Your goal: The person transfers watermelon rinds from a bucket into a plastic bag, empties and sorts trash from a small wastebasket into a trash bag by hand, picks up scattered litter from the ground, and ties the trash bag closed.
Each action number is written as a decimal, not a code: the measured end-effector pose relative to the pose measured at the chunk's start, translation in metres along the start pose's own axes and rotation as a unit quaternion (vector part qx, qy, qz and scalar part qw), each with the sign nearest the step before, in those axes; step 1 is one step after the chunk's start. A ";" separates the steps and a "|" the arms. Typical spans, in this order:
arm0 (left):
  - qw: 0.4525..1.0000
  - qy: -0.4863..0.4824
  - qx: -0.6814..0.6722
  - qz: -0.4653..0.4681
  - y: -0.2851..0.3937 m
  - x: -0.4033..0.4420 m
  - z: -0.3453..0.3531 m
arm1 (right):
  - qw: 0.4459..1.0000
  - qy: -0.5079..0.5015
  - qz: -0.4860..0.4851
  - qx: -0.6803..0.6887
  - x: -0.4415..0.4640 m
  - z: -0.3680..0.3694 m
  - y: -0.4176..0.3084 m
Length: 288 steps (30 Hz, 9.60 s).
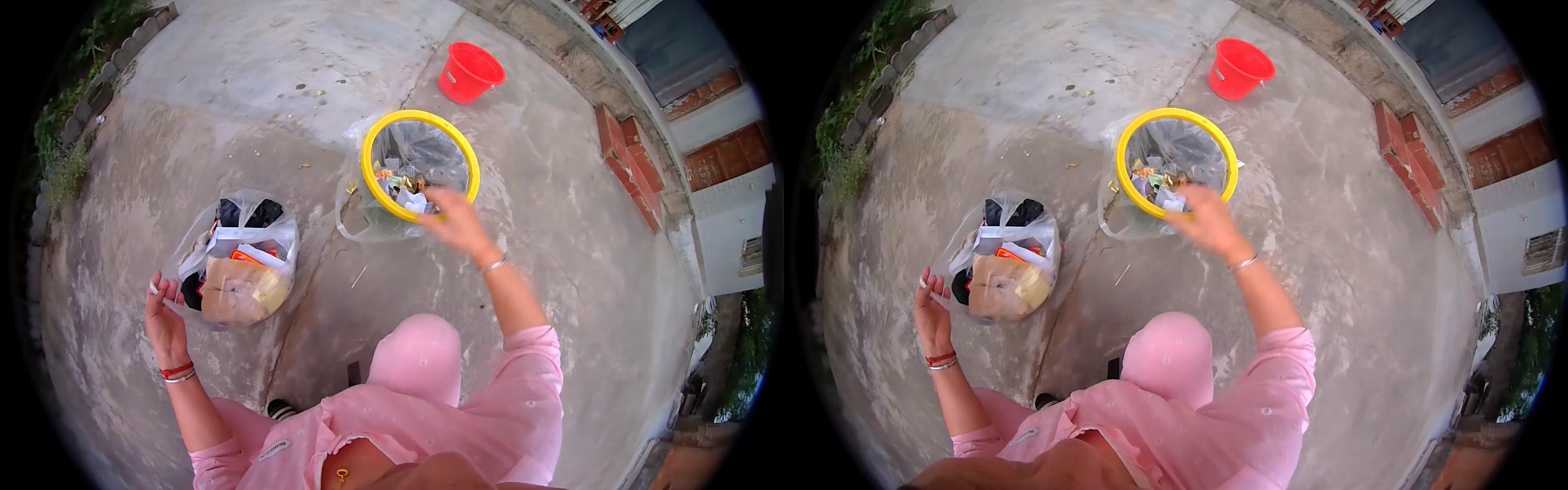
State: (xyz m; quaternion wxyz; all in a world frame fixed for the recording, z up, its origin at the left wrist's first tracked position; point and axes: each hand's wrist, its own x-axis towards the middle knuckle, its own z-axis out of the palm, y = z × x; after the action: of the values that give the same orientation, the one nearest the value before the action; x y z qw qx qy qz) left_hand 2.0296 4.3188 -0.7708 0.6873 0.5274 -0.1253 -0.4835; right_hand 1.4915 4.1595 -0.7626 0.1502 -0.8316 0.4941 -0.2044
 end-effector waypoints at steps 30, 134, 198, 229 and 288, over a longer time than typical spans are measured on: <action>0.992 -0.044 -0.089 -0.080 0.018 -0.014 -0.081 | 0.955 -0.012 0.019 0.297 0.095 -0.111 -0.241; 0.969 -0.070 -0.238 -0.007 0.000 -0.021 -0.027 | 0.965 -0.053 -0.213 0.146 0.102 0.120 -0.161; 0.981 -0.049 -0.186 0.032 0.004 -0.030 -0.002 | 0.840 -0.268 -0.431 0.191 0.138 0.300 -0.327; 0.976 -0.027 -0.215 -0.018 0.012 -0.024 -0.006 | 0.925 -0.123 -0.359 0.016 0.106 0.224 -0.214; 0.982 -0.132 0.089 -0.101 -0.026 -0.010 0.086 | 0.954 0.005 -0.244 0.176 0.114 0.167 -0.234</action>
State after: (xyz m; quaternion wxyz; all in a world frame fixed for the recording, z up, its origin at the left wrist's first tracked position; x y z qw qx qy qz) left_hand 1.9520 4.2757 -0.7539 0.5625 0.5282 -0.2040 -0.6024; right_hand 1.7993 4.1761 -0.7805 0.2369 -0.8862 0.2330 -0.3228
